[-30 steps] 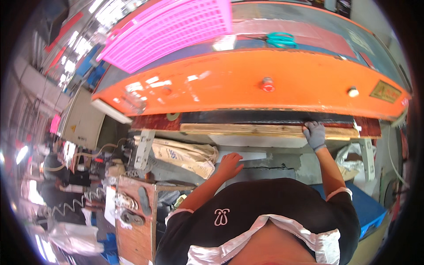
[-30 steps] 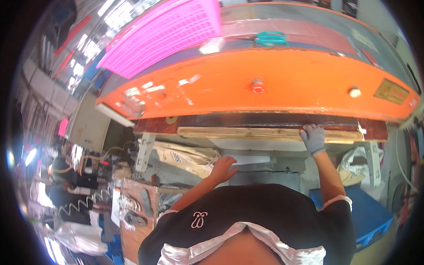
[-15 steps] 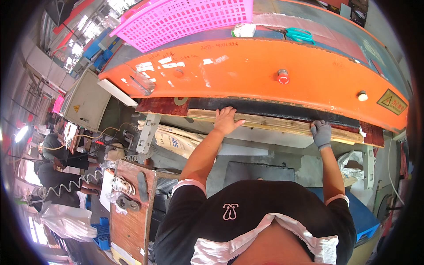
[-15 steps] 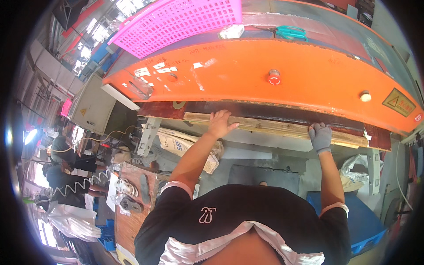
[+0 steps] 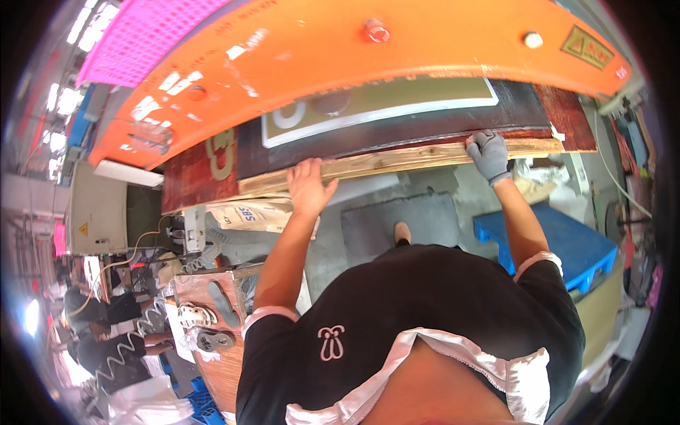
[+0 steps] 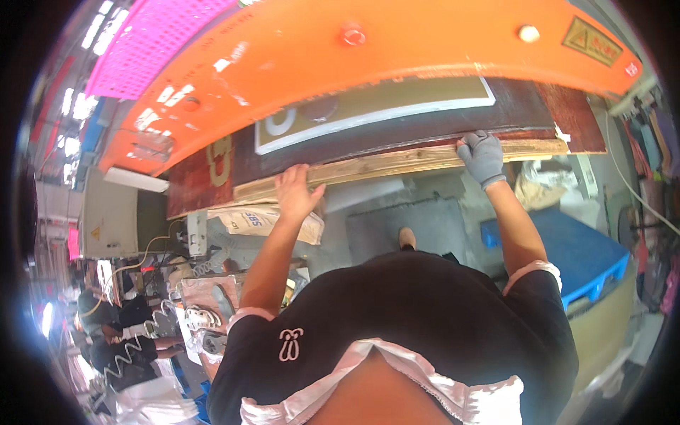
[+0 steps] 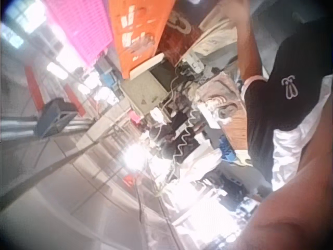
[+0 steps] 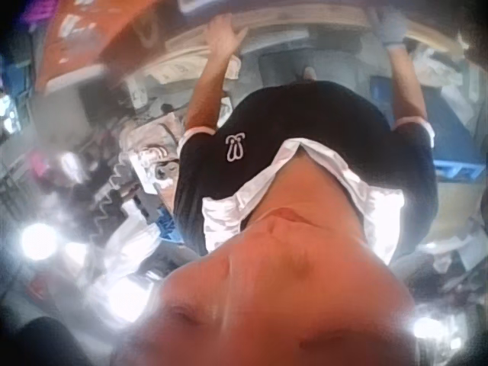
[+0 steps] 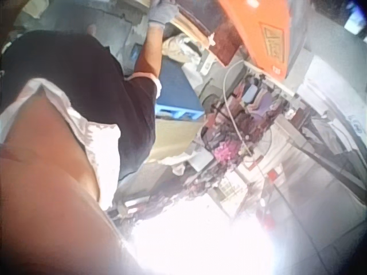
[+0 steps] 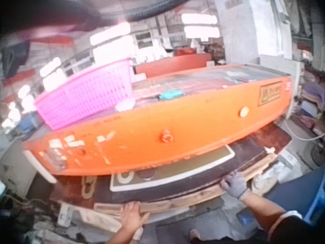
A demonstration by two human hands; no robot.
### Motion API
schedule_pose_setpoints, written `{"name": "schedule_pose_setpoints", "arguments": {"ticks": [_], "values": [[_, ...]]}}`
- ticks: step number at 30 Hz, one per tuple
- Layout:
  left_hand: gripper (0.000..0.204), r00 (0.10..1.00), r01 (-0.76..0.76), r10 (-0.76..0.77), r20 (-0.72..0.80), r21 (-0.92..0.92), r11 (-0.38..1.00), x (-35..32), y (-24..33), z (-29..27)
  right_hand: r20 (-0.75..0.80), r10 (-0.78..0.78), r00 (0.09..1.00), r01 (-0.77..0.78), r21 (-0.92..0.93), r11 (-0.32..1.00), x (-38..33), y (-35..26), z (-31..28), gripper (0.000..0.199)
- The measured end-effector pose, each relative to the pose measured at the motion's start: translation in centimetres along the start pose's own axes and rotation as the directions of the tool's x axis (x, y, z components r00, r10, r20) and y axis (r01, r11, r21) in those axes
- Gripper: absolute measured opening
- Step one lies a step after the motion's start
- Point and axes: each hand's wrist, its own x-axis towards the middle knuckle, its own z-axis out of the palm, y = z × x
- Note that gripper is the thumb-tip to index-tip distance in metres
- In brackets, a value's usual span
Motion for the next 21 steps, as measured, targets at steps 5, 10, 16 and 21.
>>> {"name": "schedule_pose_setpoints", "arguments": {"ticks": [5, 10, 16, 21], "values": [[0.049, 0.984, -0.149, 0.158, 0.081, -0.114, 0.982, -6.0, 0.8, -3.5, -0.026, 0.027, 0.999, -0.027, -0.013, 1.000, -7.0, -3.7, -3.8, 0.012], [0.044, 0.905, -0.314, 0.366, 0.215, -0.243, 0.918, -9.9, 0.9, -6.0, -0.134, 0.075, 0.988, -0.054, 0.155, 0.986, -10.1, -11.7, -4.2, 0.041], [0.044, 0.909, -0.322, 0.374, 0.186, -0.260, 0.910, -17.4, 3.4, -7.9, 0.057, -0.021, 0.998, 0.007, 0.232, 0.973, -8.0, -25.3, 0.9, 0.081], [0.043, 0.917, -0.282, 0.357, 0.177, -0.345, 0.895, -21.9, 4.4, -8.9, 0.323, 0.223, 0.920, -0.218, -0.052, 0.975, -8.9, -33.1, 2.2, 0.096]]}}
